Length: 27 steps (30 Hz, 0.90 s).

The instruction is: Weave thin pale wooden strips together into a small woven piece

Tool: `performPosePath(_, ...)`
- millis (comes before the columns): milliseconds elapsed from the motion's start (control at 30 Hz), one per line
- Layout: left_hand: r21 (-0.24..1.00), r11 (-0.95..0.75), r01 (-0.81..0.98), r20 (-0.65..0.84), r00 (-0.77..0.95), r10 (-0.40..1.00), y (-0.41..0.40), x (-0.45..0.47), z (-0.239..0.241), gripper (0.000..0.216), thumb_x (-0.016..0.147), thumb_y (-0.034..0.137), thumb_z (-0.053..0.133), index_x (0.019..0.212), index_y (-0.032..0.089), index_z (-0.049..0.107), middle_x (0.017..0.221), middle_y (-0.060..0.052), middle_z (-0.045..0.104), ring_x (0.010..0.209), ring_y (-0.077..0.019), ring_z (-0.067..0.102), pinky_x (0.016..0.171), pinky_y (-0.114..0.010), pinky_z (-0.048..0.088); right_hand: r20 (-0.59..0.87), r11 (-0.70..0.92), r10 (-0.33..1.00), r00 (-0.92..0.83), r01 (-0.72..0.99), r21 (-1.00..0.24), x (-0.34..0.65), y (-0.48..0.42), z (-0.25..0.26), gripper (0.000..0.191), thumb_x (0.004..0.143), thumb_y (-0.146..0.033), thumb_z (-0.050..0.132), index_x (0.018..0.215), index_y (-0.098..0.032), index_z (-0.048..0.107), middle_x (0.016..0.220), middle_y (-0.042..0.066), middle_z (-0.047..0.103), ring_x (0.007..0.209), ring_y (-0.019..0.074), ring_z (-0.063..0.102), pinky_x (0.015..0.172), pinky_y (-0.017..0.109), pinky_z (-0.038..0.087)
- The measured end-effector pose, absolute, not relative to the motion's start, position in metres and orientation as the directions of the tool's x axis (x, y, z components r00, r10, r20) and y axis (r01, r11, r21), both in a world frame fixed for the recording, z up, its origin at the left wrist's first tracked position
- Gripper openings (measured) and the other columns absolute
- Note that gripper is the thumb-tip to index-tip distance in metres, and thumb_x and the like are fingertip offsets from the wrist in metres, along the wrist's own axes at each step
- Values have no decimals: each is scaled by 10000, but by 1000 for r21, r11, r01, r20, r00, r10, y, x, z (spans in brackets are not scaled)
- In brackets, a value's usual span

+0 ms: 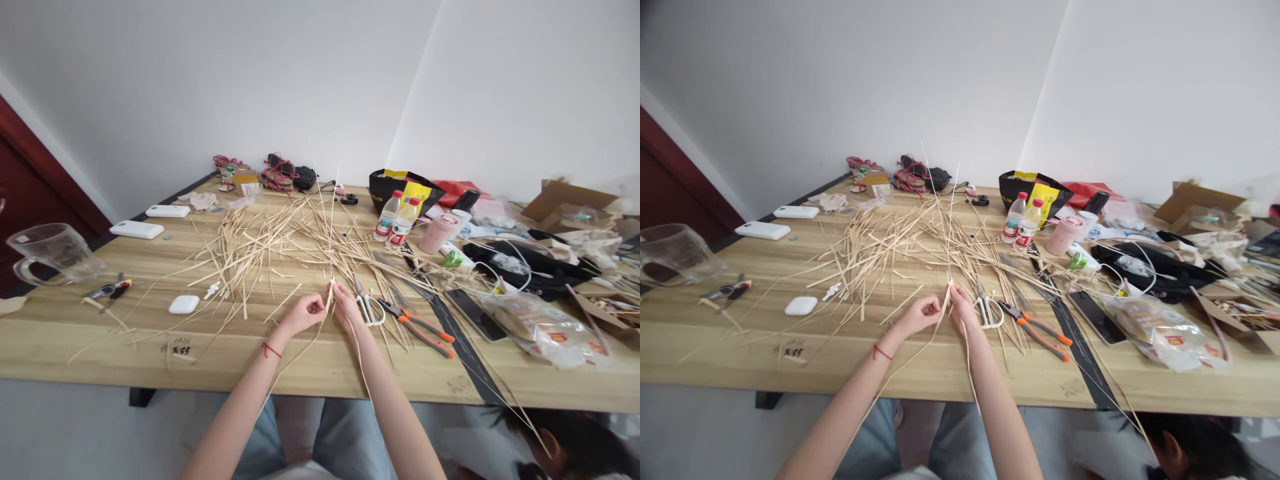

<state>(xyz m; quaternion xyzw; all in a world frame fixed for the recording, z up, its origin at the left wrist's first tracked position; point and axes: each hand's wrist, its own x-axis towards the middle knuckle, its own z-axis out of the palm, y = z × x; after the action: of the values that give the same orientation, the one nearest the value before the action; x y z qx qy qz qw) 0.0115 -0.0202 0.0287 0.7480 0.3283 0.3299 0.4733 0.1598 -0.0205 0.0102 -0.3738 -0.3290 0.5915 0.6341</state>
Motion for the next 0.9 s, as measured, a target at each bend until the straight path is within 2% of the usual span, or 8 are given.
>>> performPosePath(167,933,-312,182,121,657,745,-20,9,28,88,722,197,541,668,167,478,652,45,467,608,-95,425,588,-214,360,-4,31,998,64,-530,-847,162,-19,9,303,635,-451,762,670,-201,594,620,-40,524,556,100,447,563,236,364)
performPosePath(300,934,-307,181,109,676,729,-21,8,31,82,739,200,523,670,168,492,654,43,475,618,-101,434,606,-223,365,-21,14,998,59,-548,-836,163,-18,5,272,636,-427,773,731,-214,634,658,-38,560,576,99,481,577,231,383)
performPosePath(400,952,-277,133,143,607,782,-21,10,34,120,799,288,519,768,173,538,738,21,537,685,-123,494,661,-241,405,-28,0,999,42,-567,-824,162,-19,4,249,639,-397,779,770,-225,658,689,-35,589,613,104,514,610,231,412)
performPosePath(533,961,-268,67,220,403,888,-21,14,31,231,839,397,518,901,179,561,868,-20,599,792,-150,561,739,-262,446,-18,1,999,28,-565,-825,159,-21,3,255,630,-368,788,815,-222,691,806,-4,667,743,141,583,730,271,456)
performPosePath(700,950,-296,99,251,317,914,-19,14,24,255,844,425,528,877,178,584,837,-15,613,741,-139,572,698,-253,460,-28,-1,999,42,-530,-848,156,-22,2,256,599,-330,800,811,-217,714,859,10,706,814,171,615,833,319,455)
performPosePath(900,953,-294,74,263,280,923,-13,13,20,235,804,397,592,869,171,599,849,-34,636,777,-154,598,724,-273,481,-27,-5,999,39,-480,-877,157,-22,1,261,590,-310,800,824,-225,722,848,4,714,811,173,624,835,326,458)
